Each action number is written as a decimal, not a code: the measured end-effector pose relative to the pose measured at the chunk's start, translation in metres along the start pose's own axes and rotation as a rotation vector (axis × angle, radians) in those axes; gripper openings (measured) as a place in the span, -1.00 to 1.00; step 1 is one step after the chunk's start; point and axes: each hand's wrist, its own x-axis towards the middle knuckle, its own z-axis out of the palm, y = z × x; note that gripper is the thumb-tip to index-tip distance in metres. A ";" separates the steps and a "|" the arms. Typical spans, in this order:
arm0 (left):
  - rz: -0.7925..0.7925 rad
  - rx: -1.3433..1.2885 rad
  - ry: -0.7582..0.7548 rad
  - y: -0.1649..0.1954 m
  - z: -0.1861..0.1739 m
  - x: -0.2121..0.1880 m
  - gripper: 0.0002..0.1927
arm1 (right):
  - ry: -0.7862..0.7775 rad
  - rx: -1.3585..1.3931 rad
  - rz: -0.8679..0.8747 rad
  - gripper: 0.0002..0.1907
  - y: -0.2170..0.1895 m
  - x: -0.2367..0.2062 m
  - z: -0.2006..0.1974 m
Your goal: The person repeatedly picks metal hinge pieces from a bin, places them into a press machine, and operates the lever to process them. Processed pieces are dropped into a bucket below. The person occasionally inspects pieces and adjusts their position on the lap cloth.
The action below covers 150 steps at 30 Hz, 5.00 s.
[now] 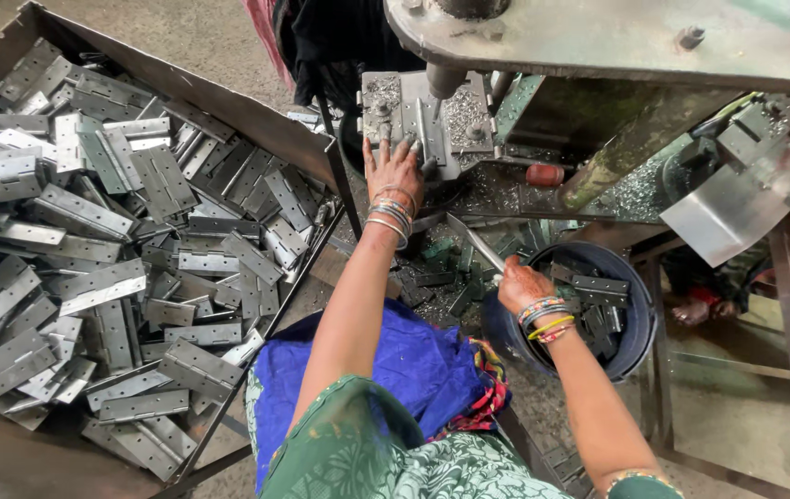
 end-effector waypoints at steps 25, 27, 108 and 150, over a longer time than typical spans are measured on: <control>0.008 0.144 -0.157 -0.001 0.001 0.016 -0.43 | 0.050 0.085 0.012 -0.53 0.006 0.011 0.065; 0.021 0.135 -0.138 -0.004 0.000 0.013 -0.41 | 0.105 0.074 -0.019 -0.55 0.002 0.010 0.077; -0.126 -0.931 0.190 0.040 0.031 -0.275 -0.64 | 0.698 0.716 -0.005 -0.48 -0.042 -0.082 0.012; -0.083 -0.857 0.145 0.037 0.028 -0.276 -0.70 | 0.486 1.070 -0.125 -0.78 -0.095 -0.095 0.044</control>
